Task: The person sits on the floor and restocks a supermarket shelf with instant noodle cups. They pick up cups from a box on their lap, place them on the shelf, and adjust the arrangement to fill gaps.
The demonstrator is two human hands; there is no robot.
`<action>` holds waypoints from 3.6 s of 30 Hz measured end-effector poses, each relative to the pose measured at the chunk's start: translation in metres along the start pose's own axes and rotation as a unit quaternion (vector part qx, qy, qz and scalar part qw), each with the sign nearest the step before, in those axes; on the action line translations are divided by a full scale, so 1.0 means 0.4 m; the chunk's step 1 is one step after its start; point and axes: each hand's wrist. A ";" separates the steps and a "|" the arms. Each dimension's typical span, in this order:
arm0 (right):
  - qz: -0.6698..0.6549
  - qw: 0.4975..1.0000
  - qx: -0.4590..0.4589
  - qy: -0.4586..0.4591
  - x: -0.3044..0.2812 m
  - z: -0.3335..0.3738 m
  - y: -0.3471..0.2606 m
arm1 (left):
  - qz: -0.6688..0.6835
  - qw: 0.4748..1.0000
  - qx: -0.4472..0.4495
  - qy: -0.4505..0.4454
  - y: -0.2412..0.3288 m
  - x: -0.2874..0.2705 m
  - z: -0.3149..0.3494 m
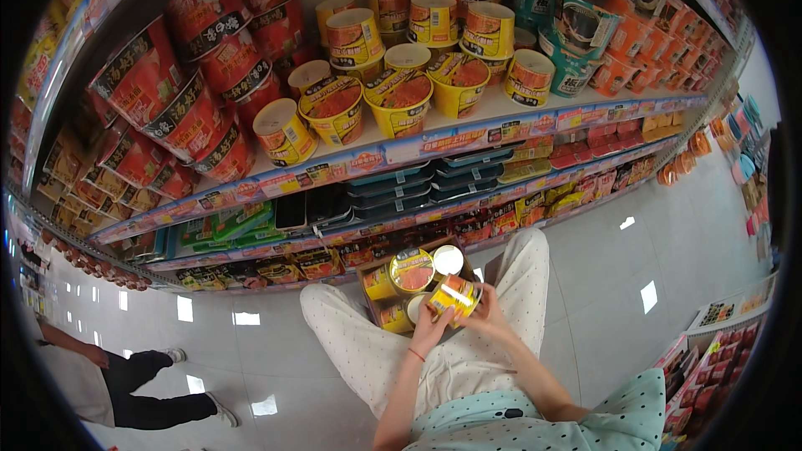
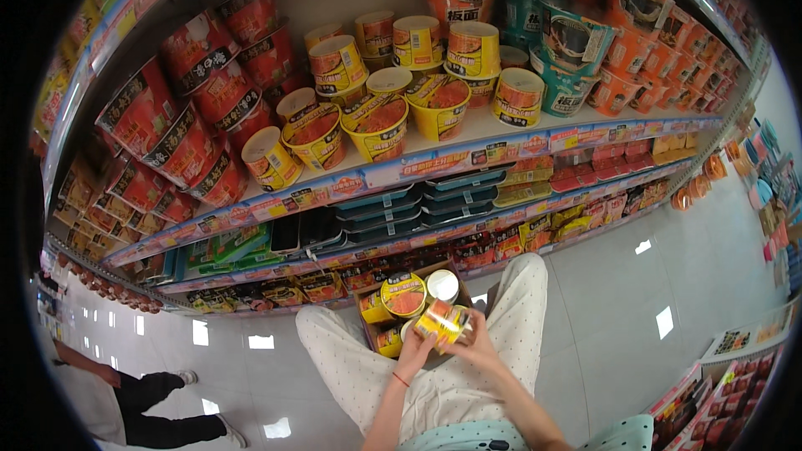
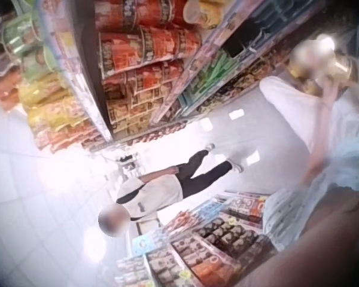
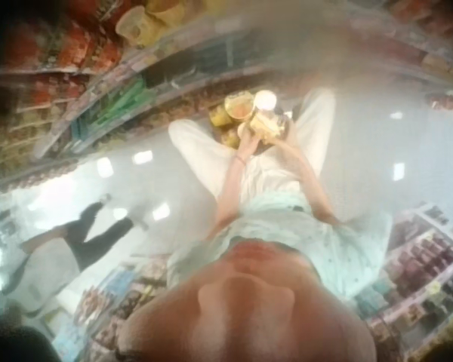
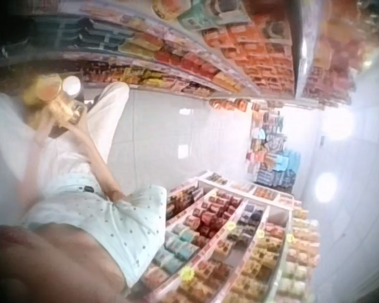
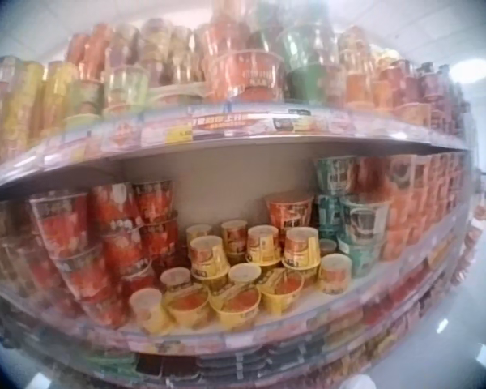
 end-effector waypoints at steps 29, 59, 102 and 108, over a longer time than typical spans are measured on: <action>-0.077 0.996 0.034 -0.012 -0.116 0.016 0.121 | -0.349 0.773 0.445 0.289 1.247 -0.024 -0.306; -0.050 0.997 0.037 -0.040 -0.123 0.008 0.160 | -0.582 0.499 0.410 0.494 1.224 0.015 -0.389; 0.216 0.962 -0.077 -0.146 0.199 -0.115 0.095 | 0.056 0.985 -0.164 0.022 0.190 -0.234 0.000; 0.417 0.868 -0.146 -0.225 0.191 -0.137 0.026 | -0.120 0.990 -0.061 -0.041 0.104 -0.250 -0.029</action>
Point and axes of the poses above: each hand's wrist, its own z-axis away from the middle knuckle, its own x-axis out of the palm, y = z × x, and after that the axes turned 11 degrees about -x, right-handed
